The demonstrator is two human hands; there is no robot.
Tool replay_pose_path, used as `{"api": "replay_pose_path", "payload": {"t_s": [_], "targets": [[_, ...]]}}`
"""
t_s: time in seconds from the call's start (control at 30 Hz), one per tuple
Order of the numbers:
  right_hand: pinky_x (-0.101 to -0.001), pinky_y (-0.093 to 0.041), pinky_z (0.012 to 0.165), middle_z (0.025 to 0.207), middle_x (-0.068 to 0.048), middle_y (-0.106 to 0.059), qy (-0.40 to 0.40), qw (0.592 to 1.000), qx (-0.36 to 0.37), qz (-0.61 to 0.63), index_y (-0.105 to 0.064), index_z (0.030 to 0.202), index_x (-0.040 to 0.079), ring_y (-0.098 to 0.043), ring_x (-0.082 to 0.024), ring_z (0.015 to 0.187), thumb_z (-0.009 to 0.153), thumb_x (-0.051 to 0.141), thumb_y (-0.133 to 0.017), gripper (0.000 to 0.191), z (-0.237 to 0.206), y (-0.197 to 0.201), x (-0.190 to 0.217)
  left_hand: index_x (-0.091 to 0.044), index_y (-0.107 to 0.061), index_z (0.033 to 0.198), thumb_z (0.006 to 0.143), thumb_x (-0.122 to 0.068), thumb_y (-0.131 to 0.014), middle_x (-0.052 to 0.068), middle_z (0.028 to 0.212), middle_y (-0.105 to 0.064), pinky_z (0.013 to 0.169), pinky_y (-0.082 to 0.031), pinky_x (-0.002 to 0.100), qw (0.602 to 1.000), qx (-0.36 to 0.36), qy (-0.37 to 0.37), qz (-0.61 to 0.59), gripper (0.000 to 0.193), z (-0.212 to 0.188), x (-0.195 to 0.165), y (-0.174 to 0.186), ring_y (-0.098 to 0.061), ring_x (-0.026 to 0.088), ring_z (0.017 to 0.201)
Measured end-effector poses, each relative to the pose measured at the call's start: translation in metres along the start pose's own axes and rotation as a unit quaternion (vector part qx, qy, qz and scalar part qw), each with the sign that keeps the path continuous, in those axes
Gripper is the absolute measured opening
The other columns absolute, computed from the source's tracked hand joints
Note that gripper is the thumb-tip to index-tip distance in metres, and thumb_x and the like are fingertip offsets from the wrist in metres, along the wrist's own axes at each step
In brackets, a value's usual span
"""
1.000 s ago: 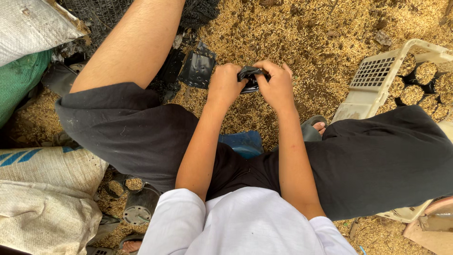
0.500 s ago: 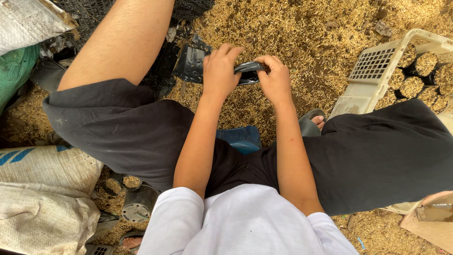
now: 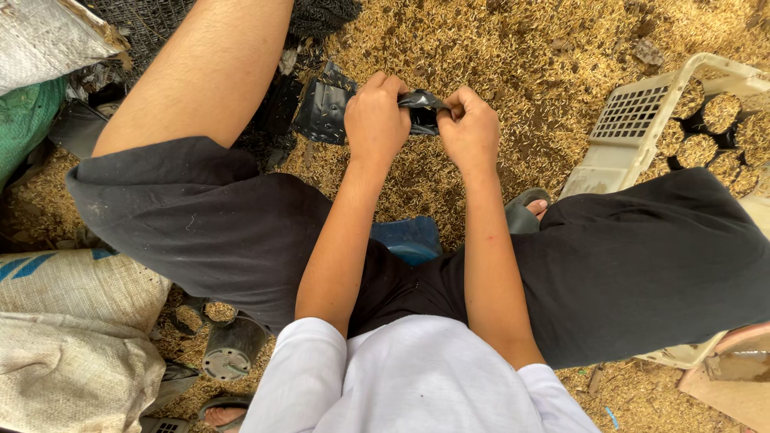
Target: The person scoops loose substrate from the floor and packs it into small black plastic bags. They fold and seal each bag, then place it on the floor beside them.
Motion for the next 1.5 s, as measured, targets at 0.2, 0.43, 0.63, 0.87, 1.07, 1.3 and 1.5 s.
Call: {"api": "replay_pose_path", "payload": {"t_s": [0.2, 0.43, 0.63, 0.87, 1.07, 1.3, 1.5], "targets": [[-0.0339, -0.051, 0.064, 0.074, -0.002, -0.070, -0.040, 0.996, 0.048, -0.059, -0.071, 0.091, 0.010, -0.066, -0.017, 0.066, 0.084, 0.019, -0.075, 0.012, 0.007, -0.004, -0.012, -0.013, -0.074, 0.081, 0.073, -0.008, -0.077, 0.003, 0.082, -0.068, 0.071, -0.048, 0.043, 0.999, 0.004, 0.010, 0.036, 0.011, -0.005, -0.001, 0.002, -0.069, 0.027, 0.081], [-0.0271, -0.056, 0.069, 0.087, 0.000, -0.073, 0.057, 0.992, 0.060, 0.095, -0.071, 0.104, 0.008, -0.070, -0.011, 0.078, 0.086, 0.024, -0.082, 0.026, 0.008, -0.017, -0.012, -0.009, -0.074, 0.086, 0.077, -0.011, -0.075, 0.005, 0.086, -0.070, 0.075, -0.052, 0.044, 0.994, 0.070, 0.066, -0.045, 0.009, -0.001, 0.011, -0.008, -0.070, 0.028, 0.083], [-0.0281, -0.051, 0.059, 0.078, -0.002, -0.075, -0.006, 0.990, 0.115, 0.077, -0.079, 0.096, 0.008, -0.066, -0.011, 0.065, 0.079, 0.019, -0.080, 0.020, 0.007, -0.030, -0.019, -0.008, -0.073, 0.095, 0.077, -0.009, -0.074, 0.008, 0.088, -0.069, 0.074, -0.054, 0.044, 0.981, 0.128, 0.092, -0.116, 0.018, -0.007, 0.001, -0.012, -0.070, 0.030, 0.081], [-0.0406, -0.050, 0.076, 0.081, 0.000, -0.072, 0.009, 0.998, 0.060, 0.016, -0.079, 0.091, 0.012, -0.067, -0.016, 0.073, 0.075, 0.023, -0.084, 0.020, 0.001, -0.025, -0.005, -0.012, -0.079, 0.091, 0.077, -0.009, -0.076, 0.006, 0.090, -0.069, 0.078, -0.054, 0.043, 0.985, 0.128, 0.072, -0.087, 0.015, -0.005, 0.011, -0.011, -0.070, 0.027, 0.082], [-0.0699, -0.017, 0.116, 0.090, 0.001, -0.071, 0.004, 0.993, 0.023, -0.112, -0.080, 0.086, 0.016, -0.068, -0.025, 0.092, 0.078, 0.024, -0.080, 0.011, -0.003, -0.025, 0.005, -0.010, -0.078, 0.089, 0.072, -0.007, -0.078, 0.006, 0.090, -0.068, 0.079, -0.048, 0.046, 0.999, 0.036, 0.007, 0.023, 0.017, -0.013, 0.004, -0.014, -0.068, 0.029, 0.090], [-0.0525, -0.045, 0.086, 0.083, -0.004, -0.072, -0.044, 0.996, 0.066, -0.034, -0.078, 0.086, 0.011, -0.067, -0.021, 0.077, 0.080, 0.020, -0.079, 0.011, 0.000, -0.017, -0.007, -0.012, -0.076, 0.094, 0.074, -0.001, -0.075, 0.004, 0.095, -0.066, 0.080, -0.049, 0.043, 0.995, 0.051, 0.074, -0.046, 0.022, -0.013, 0.004, -0.010, -0.068, 0.026, 0.092], [-0.0313, -0.051, 0.064, 0.079, -0.005, -0.074, -0.010, 0.998, 0.060, 0.016, -0.078, 0.090, 0.010, -0.067, -0.016, 0.068, 0.081, 0.019, -0.079, 0.013, -0.003, -0.014, -0.011, -0.013, -0.078, 0.091, 0.064, 0.000, -0.080, 0.004, 0.099, -0.065, 0.084, -0.043, 0.045, 0.997, 0.050, -0.057, -0.015, 0.030, -0.009, -0.014, 0.001, -0.062, 0.027, 0.097]]}}
Point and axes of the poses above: each hand's wrist, its own z-axis towards the middle knuckle, its own y-axis out of the back of the hand, x = y × z, the point moved 6 cm from there along z, towards the middle knuckle
